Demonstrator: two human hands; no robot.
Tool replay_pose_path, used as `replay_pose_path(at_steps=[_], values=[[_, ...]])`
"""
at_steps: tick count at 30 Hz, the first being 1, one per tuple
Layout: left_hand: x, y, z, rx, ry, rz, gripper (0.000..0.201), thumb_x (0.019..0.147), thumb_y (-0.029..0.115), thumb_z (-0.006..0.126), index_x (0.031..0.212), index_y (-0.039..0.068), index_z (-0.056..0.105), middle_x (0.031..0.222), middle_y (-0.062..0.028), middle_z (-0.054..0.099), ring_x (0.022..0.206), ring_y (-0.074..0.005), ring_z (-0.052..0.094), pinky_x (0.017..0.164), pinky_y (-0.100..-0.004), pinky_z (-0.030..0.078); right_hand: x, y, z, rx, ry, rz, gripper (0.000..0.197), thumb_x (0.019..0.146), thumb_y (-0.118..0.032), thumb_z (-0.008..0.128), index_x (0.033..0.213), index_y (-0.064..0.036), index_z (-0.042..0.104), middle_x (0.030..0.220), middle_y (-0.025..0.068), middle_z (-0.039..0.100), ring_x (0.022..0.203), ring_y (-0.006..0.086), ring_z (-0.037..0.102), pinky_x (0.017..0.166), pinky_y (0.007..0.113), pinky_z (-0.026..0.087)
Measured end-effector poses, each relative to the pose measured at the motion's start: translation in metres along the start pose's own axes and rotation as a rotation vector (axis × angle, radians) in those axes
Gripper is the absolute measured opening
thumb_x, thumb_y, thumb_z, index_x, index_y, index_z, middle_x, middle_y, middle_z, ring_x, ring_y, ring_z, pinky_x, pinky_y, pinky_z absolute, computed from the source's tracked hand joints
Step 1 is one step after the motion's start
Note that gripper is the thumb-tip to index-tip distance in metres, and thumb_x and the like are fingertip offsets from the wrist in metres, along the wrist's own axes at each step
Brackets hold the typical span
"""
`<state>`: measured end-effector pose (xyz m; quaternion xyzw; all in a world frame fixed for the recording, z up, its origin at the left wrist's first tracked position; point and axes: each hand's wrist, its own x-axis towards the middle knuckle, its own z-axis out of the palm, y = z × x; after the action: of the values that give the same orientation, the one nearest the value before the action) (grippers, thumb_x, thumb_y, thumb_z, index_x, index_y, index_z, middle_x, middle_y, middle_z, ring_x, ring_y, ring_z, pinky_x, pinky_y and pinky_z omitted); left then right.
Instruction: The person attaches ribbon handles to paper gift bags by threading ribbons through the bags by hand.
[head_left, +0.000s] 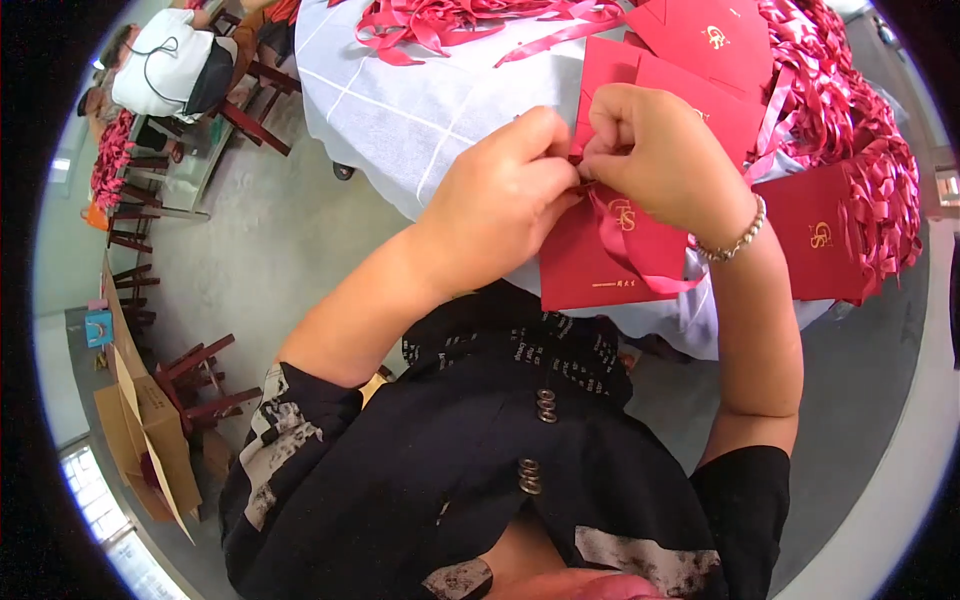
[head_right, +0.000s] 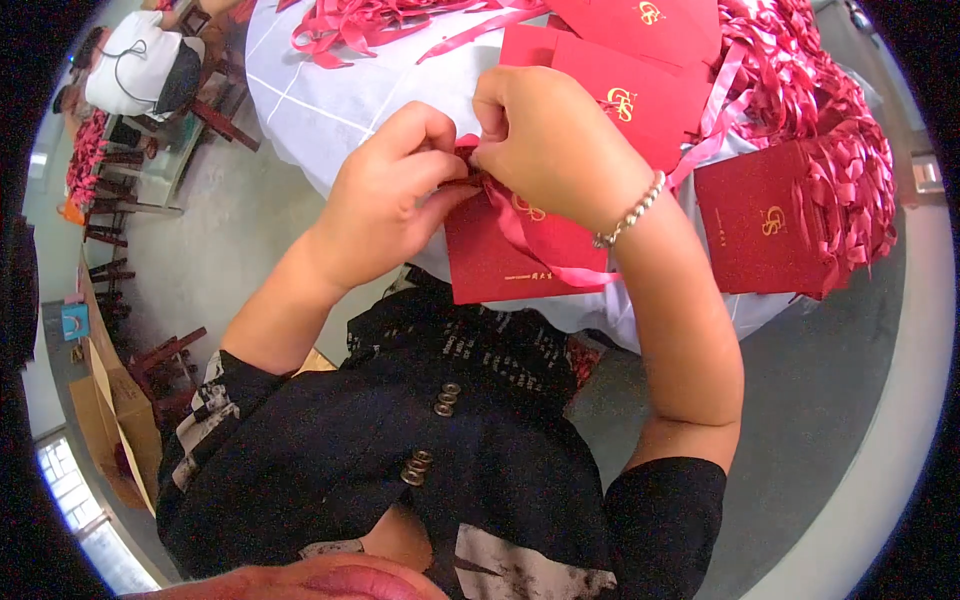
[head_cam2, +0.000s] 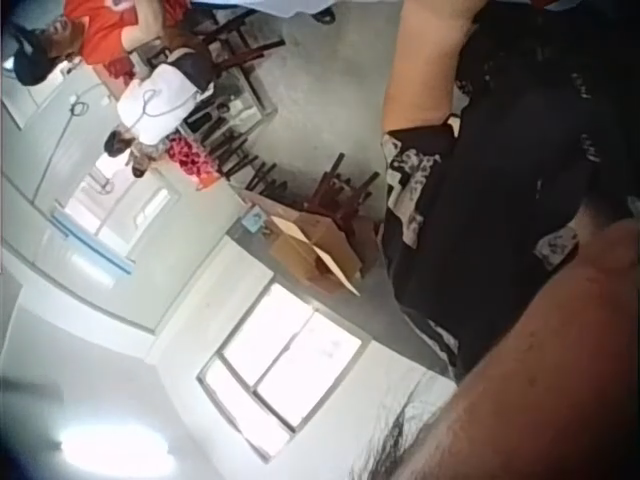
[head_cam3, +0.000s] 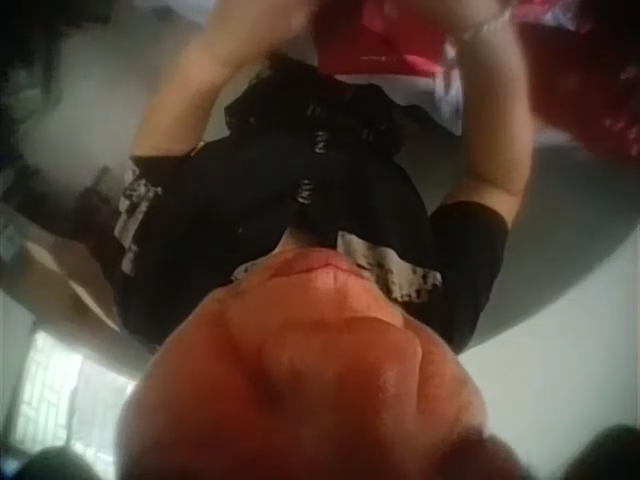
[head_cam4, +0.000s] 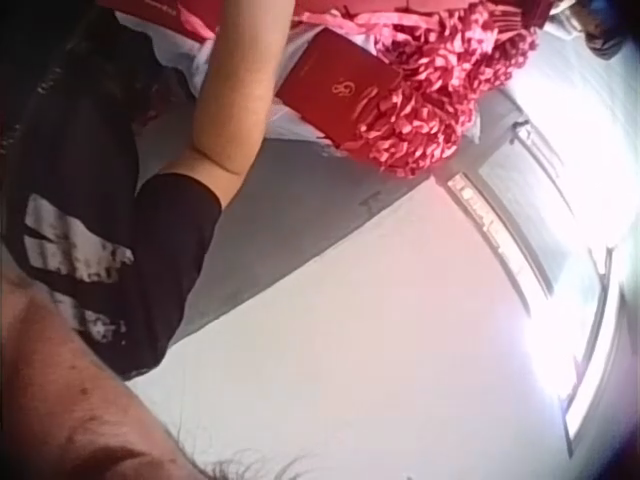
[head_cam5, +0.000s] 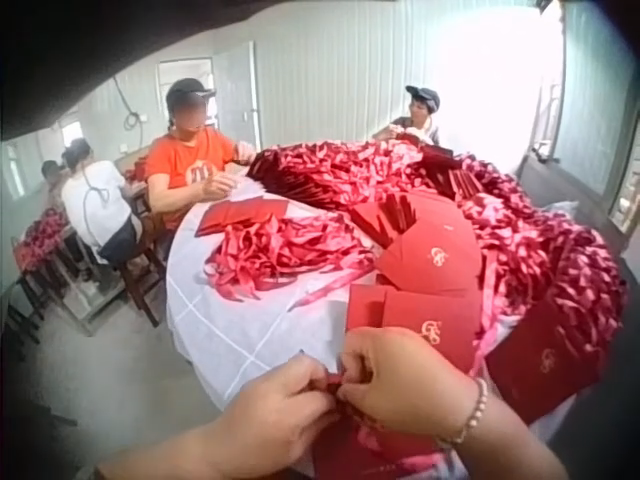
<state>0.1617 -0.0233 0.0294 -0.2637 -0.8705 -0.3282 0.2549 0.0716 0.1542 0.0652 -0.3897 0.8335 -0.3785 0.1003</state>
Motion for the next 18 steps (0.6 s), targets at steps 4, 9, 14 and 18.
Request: replay_pose_path(at_steps=[4, 9, 14, 18], values=[[0.000, 0.000, 0.003, -0.173, -0.112, -0.080, 0.021, 0.070, -0.001, 0.081, 0.085, 0.000, 0.066, 0.092, -0.0097, 0.056, 0.084, -0.0268, 0.060, 0.072, -0.0350, 0.051, 0.007, 0.009, -0.001, 0.115, 0.415, -0.032, 0.016, 0.080, -0.008, 0.075, 0.078, 0.0003, 0.063, 0.068, 0.0118, 0.063, 0.062, 0.0223, 0.062, 0.060, 0.035, 0.050], [-0.003, -0.011, 0.002, -0.136, -0.076, -0.163, 0.023, 0.073, 0.003, 0.083, 0.090, 0.000, 0.067, 0.096, -0.0096, 0.060, 0.085, -0.0232, 0.061, 0.073, -0.0320, 0.051, 0.004, -0.001, 0.001, 0.486, 0.483, -0.038, 0.010, 0.092, -0.002, 0.068, 0.094, -0.0010, 0.059, 0.083, 0.0024, 0.063, 0.075, 0.0081, 0.060, 0.068, 0.022, 0.049], [-0.009, -0.018, -0.015, -0.113, -0.161, -0.437, 0.026, 0.078, 0.004, 0.079, 0.102, 0.001, 0.068, 0.100, -0.0077, 0.063, 0.085, -0.0188, 0.060, 0.073, -0.0300, 0.049, -0.053, 0.009, 0.007, 0.043, 0.481, -0.129, 0.017, 0.085, -0.011, 0.080, 0.092, 0.0013, 0.069, 0.081, 0.0100, 0.071, 0.073, 0.0183, 0.068, 0.072, 0.031, 0.054], [0.001, -0.027, -0.004, -0.017, 0.009, -0.262, 0.024, 0.083, 0.008, 0.075, 0.106, 0.001, 0.069, 0.096, -0.0071, 0.064, 0.081, -0.0196, 0.060, 0.075, -0.0308, 0.049, -0.101, 0.025, 0.014, -0.013, 0.642, 0.127, 0.015, 0.084, -0.007, 0.080, 0.092, 0.0009, 0.070, 0.079, 0.0061, 0.070, 0.070, 0.0115, 0.064, 0.066, 0.027, 0.051]])
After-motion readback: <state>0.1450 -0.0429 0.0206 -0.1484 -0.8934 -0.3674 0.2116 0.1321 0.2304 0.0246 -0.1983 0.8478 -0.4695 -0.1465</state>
